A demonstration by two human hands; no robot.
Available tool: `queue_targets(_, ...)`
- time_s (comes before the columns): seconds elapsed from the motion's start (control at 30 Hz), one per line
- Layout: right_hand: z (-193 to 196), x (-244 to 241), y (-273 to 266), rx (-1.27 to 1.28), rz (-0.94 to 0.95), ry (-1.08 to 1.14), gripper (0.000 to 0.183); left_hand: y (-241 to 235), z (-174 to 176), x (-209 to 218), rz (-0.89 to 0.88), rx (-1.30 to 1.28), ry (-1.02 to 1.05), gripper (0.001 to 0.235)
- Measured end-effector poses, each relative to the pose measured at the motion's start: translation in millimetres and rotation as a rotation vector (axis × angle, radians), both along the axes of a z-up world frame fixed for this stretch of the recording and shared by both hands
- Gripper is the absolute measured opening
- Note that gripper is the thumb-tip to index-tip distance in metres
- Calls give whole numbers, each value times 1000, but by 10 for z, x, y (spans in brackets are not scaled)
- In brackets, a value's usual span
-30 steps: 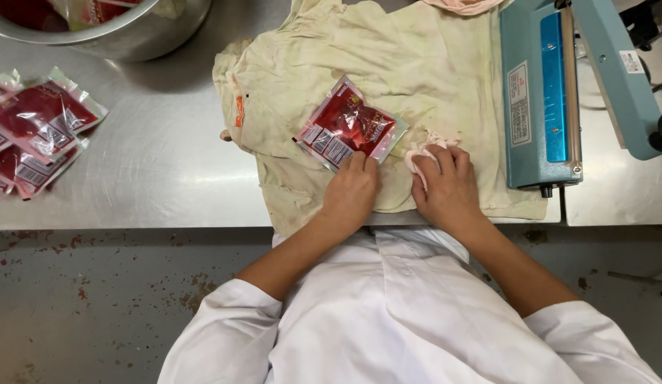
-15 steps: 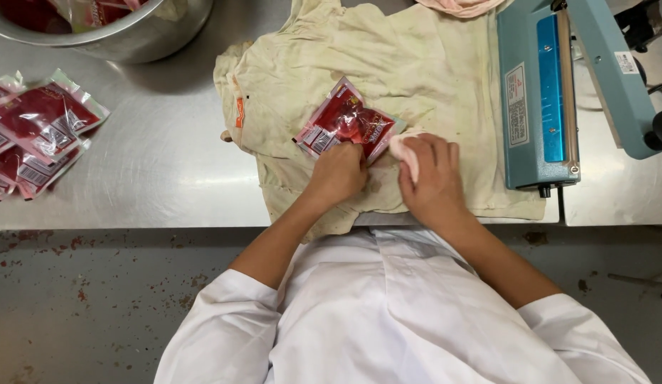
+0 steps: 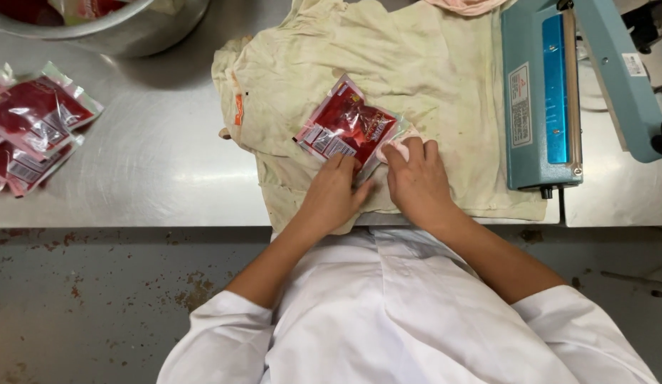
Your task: The person repeatedly retrieves vacuum-sealed meat packages from a metal bowl, wipes each with a cloth, and seals them using a heat sealer. The sealed packages are placed on the counter. The process is repeated for multiple units.
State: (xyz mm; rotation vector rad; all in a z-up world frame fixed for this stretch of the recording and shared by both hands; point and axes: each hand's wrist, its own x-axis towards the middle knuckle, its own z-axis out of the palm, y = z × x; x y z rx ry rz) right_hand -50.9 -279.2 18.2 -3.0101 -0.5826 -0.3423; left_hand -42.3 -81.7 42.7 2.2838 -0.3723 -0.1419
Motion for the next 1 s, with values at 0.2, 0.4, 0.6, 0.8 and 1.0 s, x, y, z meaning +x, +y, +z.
queue_targets(0.2, 109, -142, 96, 209, 195, 362, 38, 97, -495, -202, -102, 114, -446, 2)
queue_targets(0.4, 162, 87, 27, -237, 149, -1, 42, 93, -446, -179, -128, 154, -609, 12)
queue_targets(0.6, -73, 277, -36, -327, 109, -396, 29, 77, -457, -162, -142, 151, -633, 11)
queue_targets(0.8, -229, 309, -264, -105, -45, -47, 41, 106, -519, -174, -141, 139, -683, 11)
queue_targets(1.0, 133, -260, 159, -12, 166, 68, 44, 85, -471, -163, -183, 85, -716, 6)
